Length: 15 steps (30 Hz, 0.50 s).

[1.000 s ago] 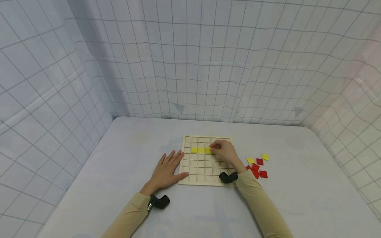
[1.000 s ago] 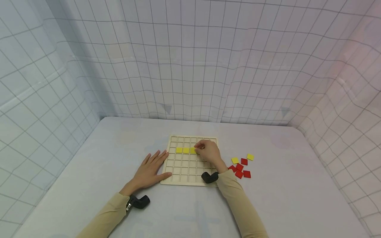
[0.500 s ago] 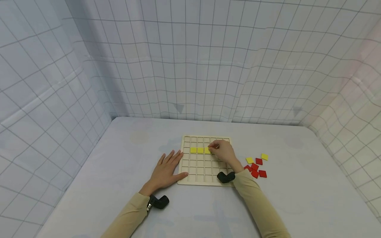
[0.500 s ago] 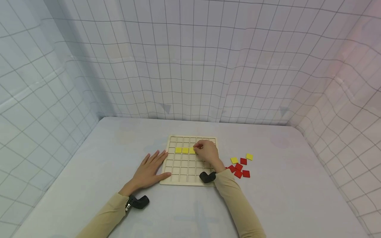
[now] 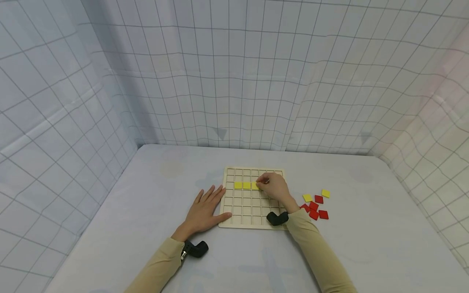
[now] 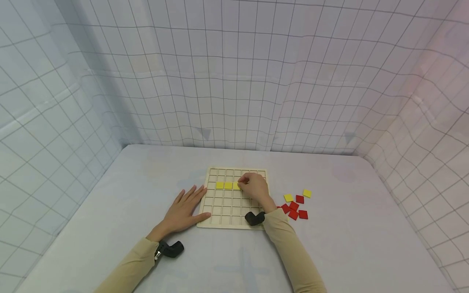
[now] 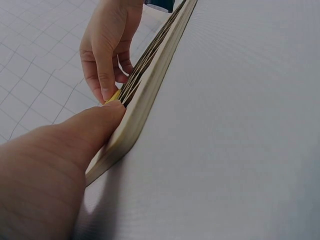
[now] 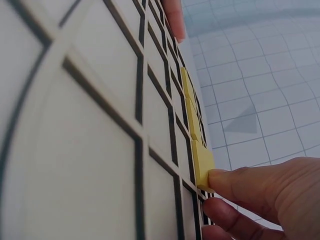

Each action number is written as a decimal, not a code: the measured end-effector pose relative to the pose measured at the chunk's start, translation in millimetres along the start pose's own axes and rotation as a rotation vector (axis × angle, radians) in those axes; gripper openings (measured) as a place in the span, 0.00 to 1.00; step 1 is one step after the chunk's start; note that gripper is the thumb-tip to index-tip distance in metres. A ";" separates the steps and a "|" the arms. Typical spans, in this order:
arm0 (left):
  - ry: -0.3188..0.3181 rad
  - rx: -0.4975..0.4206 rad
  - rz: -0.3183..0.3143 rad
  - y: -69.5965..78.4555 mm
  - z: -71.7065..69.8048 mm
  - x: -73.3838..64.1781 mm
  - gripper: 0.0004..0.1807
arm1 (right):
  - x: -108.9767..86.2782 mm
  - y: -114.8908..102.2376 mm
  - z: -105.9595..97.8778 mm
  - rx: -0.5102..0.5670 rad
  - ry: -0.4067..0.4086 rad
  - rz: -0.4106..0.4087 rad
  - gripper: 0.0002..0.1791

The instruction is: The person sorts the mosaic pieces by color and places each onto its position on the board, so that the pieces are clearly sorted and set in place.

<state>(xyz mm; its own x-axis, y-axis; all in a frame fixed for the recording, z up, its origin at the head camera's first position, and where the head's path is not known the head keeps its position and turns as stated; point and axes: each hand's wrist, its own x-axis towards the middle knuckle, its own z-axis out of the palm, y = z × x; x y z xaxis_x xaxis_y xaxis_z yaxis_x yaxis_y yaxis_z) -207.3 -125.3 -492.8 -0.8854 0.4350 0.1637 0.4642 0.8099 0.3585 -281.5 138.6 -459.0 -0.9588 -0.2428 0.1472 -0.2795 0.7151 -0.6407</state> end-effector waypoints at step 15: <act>-0.019 0.000 -0.009 -0.1 -0.5 0.0 0.47 | 0.8 0.8 2.6 -0.010 0.008 0.021 0.03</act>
<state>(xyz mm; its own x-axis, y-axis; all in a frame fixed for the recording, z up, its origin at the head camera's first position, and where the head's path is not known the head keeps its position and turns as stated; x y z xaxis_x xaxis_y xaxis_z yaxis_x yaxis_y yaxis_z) -207.3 -125.6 -492.4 -0.8892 0.4347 0.1429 0.4558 0.8140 0.3601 -282.4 137.3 -461.3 -0.9649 -0.2221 0.1400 -0.2595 0.7269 -0.6358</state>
